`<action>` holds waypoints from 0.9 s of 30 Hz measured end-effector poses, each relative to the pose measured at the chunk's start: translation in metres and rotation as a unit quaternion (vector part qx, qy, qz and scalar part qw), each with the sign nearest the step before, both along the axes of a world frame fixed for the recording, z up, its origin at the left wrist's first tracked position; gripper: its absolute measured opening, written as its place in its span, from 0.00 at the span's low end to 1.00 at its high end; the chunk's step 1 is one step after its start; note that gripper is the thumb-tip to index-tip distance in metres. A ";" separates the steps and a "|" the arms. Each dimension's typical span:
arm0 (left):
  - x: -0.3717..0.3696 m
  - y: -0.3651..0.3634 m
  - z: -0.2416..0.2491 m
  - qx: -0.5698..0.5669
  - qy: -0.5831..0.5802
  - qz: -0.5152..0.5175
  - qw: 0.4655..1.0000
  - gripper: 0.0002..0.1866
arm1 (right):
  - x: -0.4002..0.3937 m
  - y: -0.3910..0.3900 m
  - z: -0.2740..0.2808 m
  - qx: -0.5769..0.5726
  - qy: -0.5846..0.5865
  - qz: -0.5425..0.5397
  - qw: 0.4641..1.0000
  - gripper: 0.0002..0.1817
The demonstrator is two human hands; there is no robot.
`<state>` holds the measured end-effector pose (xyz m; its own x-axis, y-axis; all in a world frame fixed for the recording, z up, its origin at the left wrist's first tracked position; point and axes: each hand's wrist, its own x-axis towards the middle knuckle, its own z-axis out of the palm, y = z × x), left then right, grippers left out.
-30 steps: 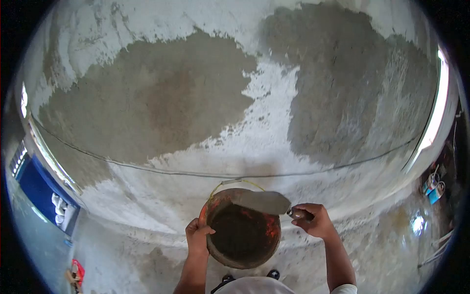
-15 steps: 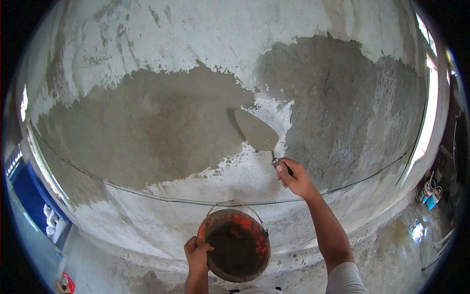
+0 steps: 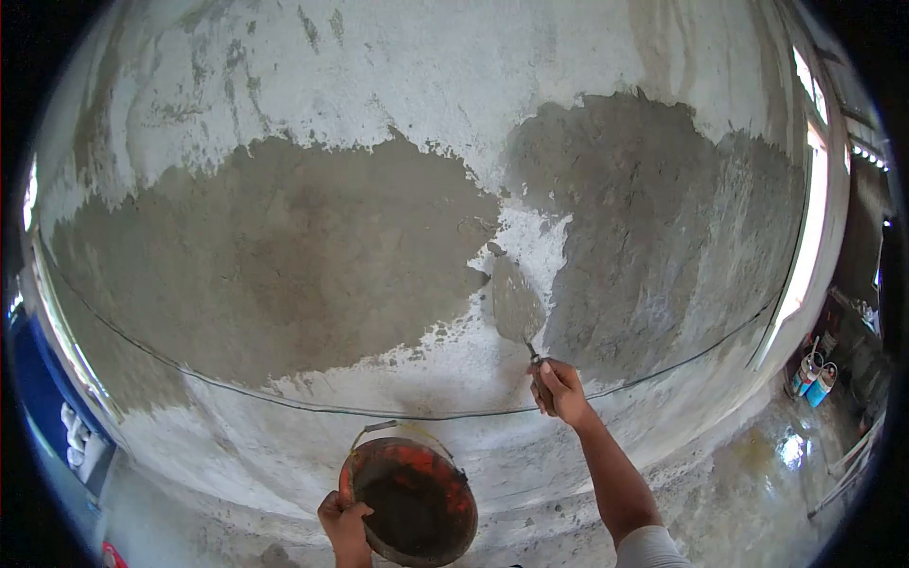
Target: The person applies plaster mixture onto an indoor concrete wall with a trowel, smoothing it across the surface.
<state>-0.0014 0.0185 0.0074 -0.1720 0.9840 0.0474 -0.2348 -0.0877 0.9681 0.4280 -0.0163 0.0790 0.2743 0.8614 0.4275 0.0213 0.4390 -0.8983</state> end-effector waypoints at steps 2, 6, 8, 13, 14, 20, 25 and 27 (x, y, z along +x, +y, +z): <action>-0.007 0.004 -0.010 0.001 -0.004 -0.006 1.000 0.15 | -0.006 0.008 0.032 0.000 -0.008 -0.026 1.000 0.26; -0.012 -0.001 0.000 -0.004 0.018 -0.002 1.000 0.14 | 0.003 0.037 0.075 -0.022 -0.021 -0.026 0.999 0.27; -0.013 -0.007 0.010 -0.005 -0.007 -0.005 1.000 0.13 | 0.006 0.039 0.066 -0.057 -0.045 -0.022 0.997 0.27; -0.016 0.004 -0.005 -0.036 0.000 0.037 0.999 0.11 | -0.002 0.026 0.031 -0.119 -0.076 0.046 0.989 0.27; -0.018 0.006 -0.008 -0.020 0.007 0.021 1.000 0.12 | -0.003 0.025 0.034 -0.071 -0.082 0.054 0.993 0.27; -0.004 0.000 0.010 -0.022 -0.028 -0.008 0.999 0.13 | 0.003 0.043 0.089 -0.028 -0.113 -0.026 0.993 0.27; -0.003 0.003 0.007 -0.054 -0.034 0.003 0.998 0.15 | 0.022 0.029 0.043 -0.120 -0.211 -0.046 0.969 0.24; -0.015 0.018 -0.026 0.023 -0.019 -0.008 1.000 0.15 | 0.025 0.010 0.032 -0.140 -0.201 -0.015 0.969 0.22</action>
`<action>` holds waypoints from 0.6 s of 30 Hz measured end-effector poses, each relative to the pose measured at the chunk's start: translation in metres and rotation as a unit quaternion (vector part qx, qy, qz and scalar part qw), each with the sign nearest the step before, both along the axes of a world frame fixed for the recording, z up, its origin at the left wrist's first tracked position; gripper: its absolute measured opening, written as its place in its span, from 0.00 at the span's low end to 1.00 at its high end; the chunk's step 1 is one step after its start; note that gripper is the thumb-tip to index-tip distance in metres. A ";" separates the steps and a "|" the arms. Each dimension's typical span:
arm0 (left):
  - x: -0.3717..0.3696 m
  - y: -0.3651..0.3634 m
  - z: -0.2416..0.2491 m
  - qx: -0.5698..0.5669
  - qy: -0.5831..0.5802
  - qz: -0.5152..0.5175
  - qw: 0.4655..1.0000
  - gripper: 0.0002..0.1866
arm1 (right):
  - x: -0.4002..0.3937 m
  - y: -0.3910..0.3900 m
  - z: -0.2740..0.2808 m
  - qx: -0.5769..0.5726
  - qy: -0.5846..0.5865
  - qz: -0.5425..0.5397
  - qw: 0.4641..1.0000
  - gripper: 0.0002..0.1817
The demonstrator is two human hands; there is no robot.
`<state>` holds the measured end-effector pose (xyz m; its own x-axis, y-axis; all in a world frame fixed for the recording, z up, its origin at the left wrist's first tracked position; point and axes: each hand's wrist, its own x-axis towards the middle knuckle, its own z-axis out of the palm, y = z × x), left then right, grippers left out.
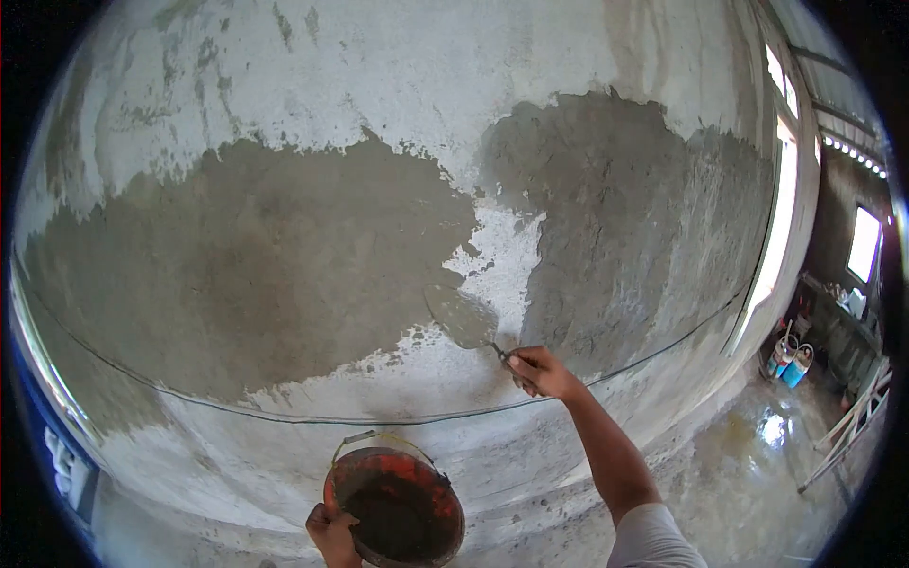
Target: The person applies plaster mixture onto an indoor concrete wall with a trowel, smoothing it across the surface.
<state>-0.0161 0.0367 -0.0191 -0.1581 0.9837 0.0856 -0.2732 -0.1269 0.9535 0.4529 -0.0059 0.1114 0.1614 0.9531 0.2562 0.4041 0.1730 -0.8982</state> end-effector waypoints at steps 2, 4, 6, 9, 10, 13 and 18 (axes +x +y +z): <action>0.004 -0.003 0.005 -0.003 -0.002 -0.021 1.000 0.14 | 0.002 -0.008 -0.006 0.063 0.073 0.020 0.995 0.20; 0.006 -0.008 0.014 -0.005 0.006 -0.044 0.999 0.14 | 0.004 -0.006 -0.001 0.092 0.055 0.001 0.994 0.21; 0.012 -0.013 0.023 -0.028 -0.018 -0.040 0.999 0.14 | 0.002 0.003 0.014 0.142 0.080 0.015 0.987 0.21; 0.011 -0.004 0.005 -0.052 0.023 -0.027 0.998 0.15 | -0.003 0.020 0.000 0.137 0.080 -0.030 0.987 0.23; 0.009 -0.004 0.004 -0.055 0.021 -0.026 0.998 0.15 | -0.004 0.023 -0.011 0.139 0.091 -0.055 0.985 0.24; 0.005 -0.013 0.014 -0.050 0.034 -0.031 0.998 0.13 | -0.016 0.012 -0.051 0.105 0.154 -0.065 0.980 0.25; -0.003 -0.015 0.008 -0.034 0.045 -0.010 0.998 0.12 | -0.027 -0.029 -0.091 0.077 0.180 -0.050 0.979 0.23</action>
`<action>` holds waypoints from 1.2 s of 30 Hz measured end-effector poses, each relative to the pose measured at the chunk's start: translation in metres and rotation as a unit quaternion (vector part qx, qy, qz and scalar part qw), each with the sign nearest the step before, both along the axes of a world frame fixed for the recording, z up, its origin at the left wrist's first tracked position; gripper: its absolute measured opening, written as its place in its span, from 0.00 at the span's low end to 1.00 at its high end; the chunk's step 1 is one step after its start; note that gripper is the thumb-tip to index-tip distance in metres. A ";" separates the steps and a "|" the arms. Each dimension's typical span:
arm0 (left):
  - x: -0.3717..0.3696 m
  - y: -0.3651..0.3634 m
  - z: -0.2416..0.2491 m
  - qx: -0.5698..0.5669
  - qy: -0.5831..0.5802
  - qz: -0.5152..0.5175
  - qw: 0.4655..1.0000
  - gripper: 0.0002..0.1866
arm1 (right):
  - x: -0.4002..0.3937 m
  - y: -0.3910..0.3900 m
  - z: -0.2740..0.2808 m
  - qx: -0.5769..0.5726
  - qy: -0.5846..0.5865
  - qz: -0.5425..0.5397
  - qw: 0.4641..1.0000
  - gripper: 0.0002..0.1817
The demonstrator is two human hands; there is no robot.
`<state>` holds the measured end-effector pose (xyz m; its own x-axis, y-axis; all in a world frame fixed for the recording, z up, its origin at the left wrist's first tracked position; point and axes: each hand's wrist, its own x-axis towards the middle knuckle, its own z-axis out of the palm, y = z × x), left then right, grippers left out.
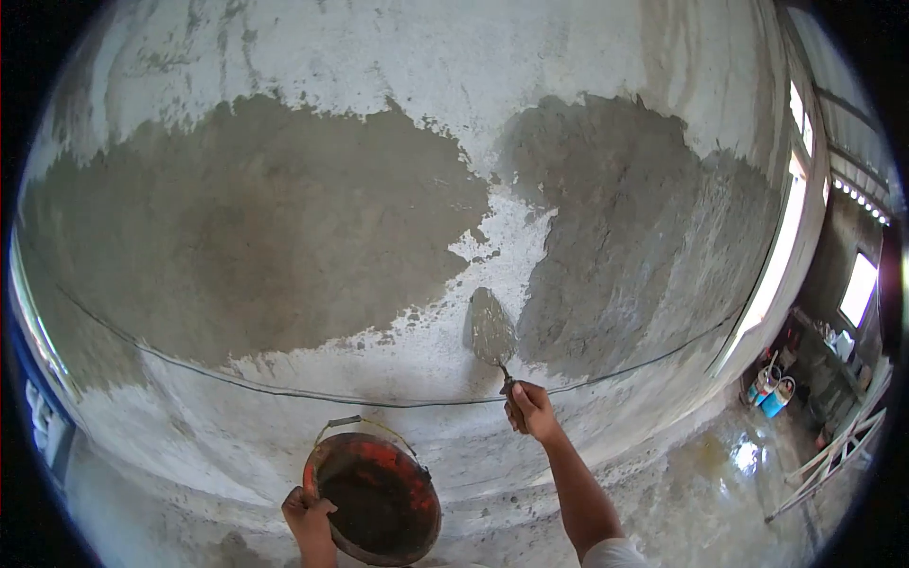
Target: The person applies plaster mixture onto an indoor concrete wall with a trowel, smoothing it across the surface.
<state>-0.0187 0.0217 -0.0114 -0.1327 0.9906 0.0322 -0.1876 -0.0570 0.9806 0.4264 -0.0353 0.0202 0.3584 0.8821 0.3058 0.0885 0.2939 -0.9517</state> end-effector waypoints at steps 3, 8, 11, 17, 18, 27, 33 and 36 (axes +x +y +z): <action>-0.001 -0.006 0.007 -0.014 0.003 -0.002 1.000 0.11 | -0.011 0.004 0.030 0.058 0.012 0.016 0.998 0.24; -0.001 -0.012 0.009 -0.005 0.043 0.006 0.999 0.13 | -0.021 0.039 0.093 0.103 0.041 -0.030 0.993 0.24; 0.004 -0.022 0.020 -0.054 0.067 0.048 0.995 0.15 | 0.003 0.062 0.059 0.113 0.024 0.008 0.993 0.25; 0.006 -0.028 -0.009 -0.051 -0.010 0.089 0.995 0.16 | -0.033 -0.007 -0.043 -0.023 0.092 -0.045 0.994 0.23; 0.004 -0.026 -0.016 -0.060 0.016 0.085 0.994 0.15 | -0.047 -0.025 -0.048 -0.024 0.068 -0.056 0.996 0.24; 0.017 -0.054 -0.011 -0.075 0.096 0.050 0.991 0.14 | -0.128 -0.133 -0.081 -0.034 -0.323 -0.125 0.937 0.16; -0.004 -0.052 -0.027 -0.093 0.133 -0.001 0.987 0.10 | -0.143 -0.165 -0.091 -0.107 -0.502 -0.170 0.841 0.13; -0.031 -0.046 -0.033 -0.066 0.110 -0.038 0.991 0.12 | -0.184 -0.183 -0.092 -0.211 -0.464 -0.184 0.841 0.12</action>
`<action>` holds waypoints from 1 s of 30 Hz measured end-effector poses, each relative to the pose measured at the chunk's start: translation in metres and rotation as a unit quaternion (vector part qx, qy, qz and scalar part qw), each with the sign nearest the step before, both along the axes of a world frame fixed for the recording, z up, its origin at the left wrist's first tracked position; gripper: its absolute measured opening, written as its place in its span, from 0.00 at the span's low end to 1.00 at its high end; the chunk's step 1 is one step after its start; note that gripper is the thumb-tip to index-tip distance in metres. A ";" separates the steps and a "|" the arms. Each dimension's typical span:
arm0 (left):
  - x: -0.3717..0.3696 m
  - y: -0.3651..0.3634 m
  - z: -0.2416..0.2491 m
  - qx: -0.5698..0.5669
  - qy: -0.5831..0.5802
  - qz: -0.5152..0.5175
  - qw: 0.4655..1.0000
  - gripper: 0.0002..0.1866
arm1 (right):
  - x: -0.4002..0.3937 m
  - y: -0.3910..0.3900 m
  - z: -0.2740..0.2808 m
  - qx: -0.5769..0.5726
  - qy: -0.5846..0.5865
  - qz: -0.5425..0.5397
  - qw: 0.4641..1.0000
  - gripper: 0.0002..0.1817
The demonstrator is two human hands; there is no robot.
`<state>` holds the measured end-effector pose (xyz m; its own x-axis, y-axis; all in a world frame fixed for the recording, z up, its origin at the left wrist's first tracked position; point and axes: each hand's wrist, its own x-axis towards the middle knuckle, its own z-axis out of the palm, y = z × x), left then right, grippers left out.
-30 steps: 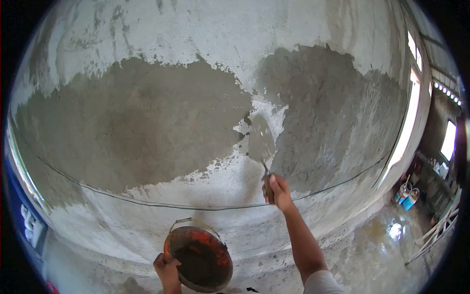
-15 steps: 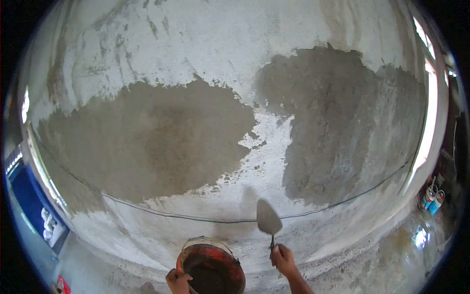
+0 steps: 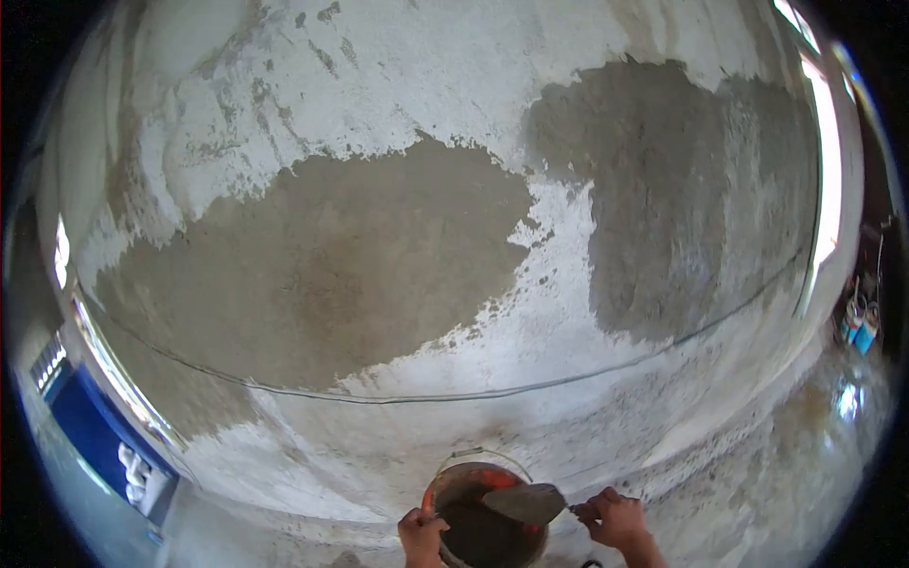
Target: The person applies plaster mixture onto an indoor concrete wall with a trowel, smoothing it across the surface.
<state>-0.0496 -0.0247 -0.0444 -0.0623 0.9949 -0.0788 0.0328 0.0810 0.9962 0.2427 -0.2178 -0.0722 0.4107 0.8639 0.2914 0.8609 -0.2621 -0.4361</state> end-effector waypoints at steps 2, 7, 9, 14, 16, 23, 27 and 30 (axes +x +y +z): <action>-0.018 0.005 0.000 -0.008 -0.054 -0.017 0.998 0.15 | -0.033 -0.010 -0.005 -0.007 0.039 -0.048 0.998 0.14; -0.070 0.007 0.008 0.021 0.047 -0.061 0.997 0.14 | -0.111 -0.019 -0.007 -0.009 0.086 -0.025 0.996 0.14; -0.088 0.007 0.012 0.024 0.123 -0.065 0.990 0.10 | -0.127 -0.013 -0.027 -0.009 0.032 -0.018 0.999 0.10; -0.132 0.005 0.025 0.047 0.044 -0.091 0.994 0.12 | -0.170 0.015 0.030 -0.033 -0.067 0.008 0.997 0.08; -0.137 0.006 0.027 0.034 0.027 -0.083 0.996 0.15 | -0.171 0.026 0.044 -0.012 -0.083 0.068 0.994 0.14; -0.170 0.012 0.028 0.067 -0.018 -0.106 0.992 0.18 | -0.208 0.074 0.038 -0.041 -0.147 0.185 0.971 0.09; -0.174 0.015 0.028 0.071 -0.009 -0.131 0.989 0.14 | -0.229 0.088 0.029 -0.046 -0.171 0.214 0.961 0.07; -0.172 0.019 0.025 0.086 0.002 -0.141 0.986 0.14 | -0.239 0.094 0.028 -0.037 -0.165 0.235 0.957 0.05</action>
<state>-0.2220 -0.0053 -0.0189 0.2181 0.9715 0.0926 0.0332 -0.1022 0.9942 0.0035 -0.1235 -0.0443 -0.1323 0.9539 0.2695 0.9789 0.1685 -0.1160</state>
